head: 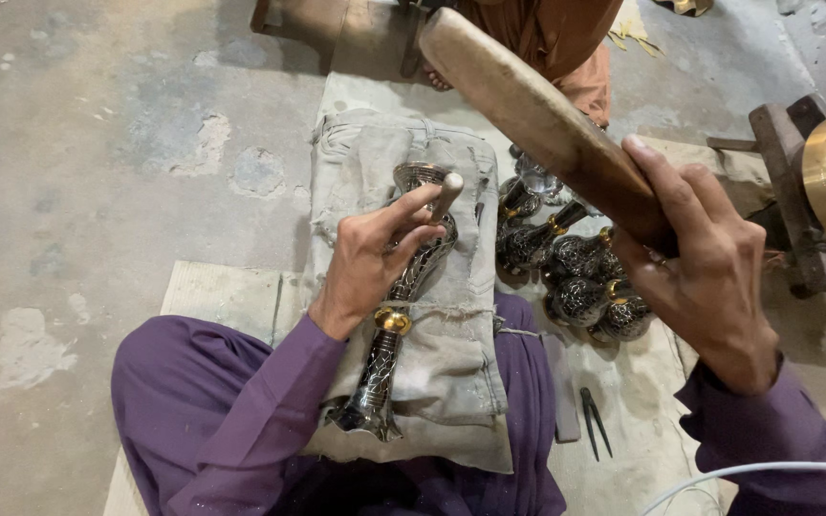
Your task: The person sits on the floor with an engraved metal vase resting on a cloth cushion and holds a punch against the vase surface. The person repeatedly strikes the punch with a wooden mallet, repositioning the punch along the vase's patterned body to work the metal decoration.
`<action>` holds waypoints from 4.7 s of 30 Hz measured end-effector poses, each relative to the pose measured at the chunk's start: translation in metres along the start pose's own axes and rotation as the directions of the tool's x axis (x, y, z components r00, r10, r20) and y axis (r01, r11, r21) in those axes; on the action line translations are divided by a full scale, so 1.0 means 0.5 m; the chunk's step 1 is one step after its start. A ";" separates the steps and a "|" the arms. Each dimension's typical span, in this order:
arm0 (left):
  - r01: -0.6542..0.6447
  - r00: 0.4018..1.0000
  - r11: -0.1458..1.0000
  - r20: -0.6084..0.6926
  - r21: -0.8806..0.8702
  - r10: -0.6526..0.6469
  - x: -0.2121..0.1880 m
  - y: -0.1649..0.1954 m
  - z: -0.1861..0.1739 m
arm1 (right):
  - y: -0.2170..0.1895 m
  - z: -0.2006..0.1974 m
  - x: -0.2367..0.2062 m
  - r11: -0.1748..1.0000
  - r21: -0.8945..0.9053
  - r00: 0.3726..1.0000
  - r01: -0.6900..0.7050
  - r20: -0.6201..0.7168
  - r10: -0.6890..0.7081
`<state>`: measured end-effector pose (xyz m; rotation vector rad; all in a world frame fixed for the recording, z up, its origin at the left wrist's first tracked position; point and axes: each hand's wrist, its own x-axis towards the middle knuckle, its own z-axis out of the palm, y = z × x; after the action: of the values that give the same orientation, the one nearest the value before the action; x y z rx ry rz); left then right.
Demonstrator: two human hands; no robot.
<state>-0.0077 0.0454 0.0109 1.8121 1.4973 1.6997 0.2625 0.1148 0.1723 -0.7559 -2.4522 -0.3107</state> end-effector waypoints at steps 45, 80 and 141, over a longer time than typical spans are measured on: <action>-0.024 1.000 1.000 0.008 -0.002 0.024 0.006 0.025 -0.011 | 0.036 -0.011 -0.018 0.959 -0.271 0.992 0.087 0.109 -0.059; -0.107 0.994 0.994 0.016 0.016 0.107 0.016 0.013 -0.011 | 0.035 -0.008 -0.050 0.984 -0.178 0.996 0.003 0.090 0.013; -0.115 0.993 0.989 -0.043 -0.090 0.112 -0.013 -0.024 0.005 | 0.059 -0.025 -0.008 0.940 -0.316 0.982 0.125 0.176 -0.072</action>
<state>-0.0100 0.0468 -0.0027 1.8598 1.3290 1.8329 0.2878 0.1324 0.1818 -0.8215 -2.6316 -0.7355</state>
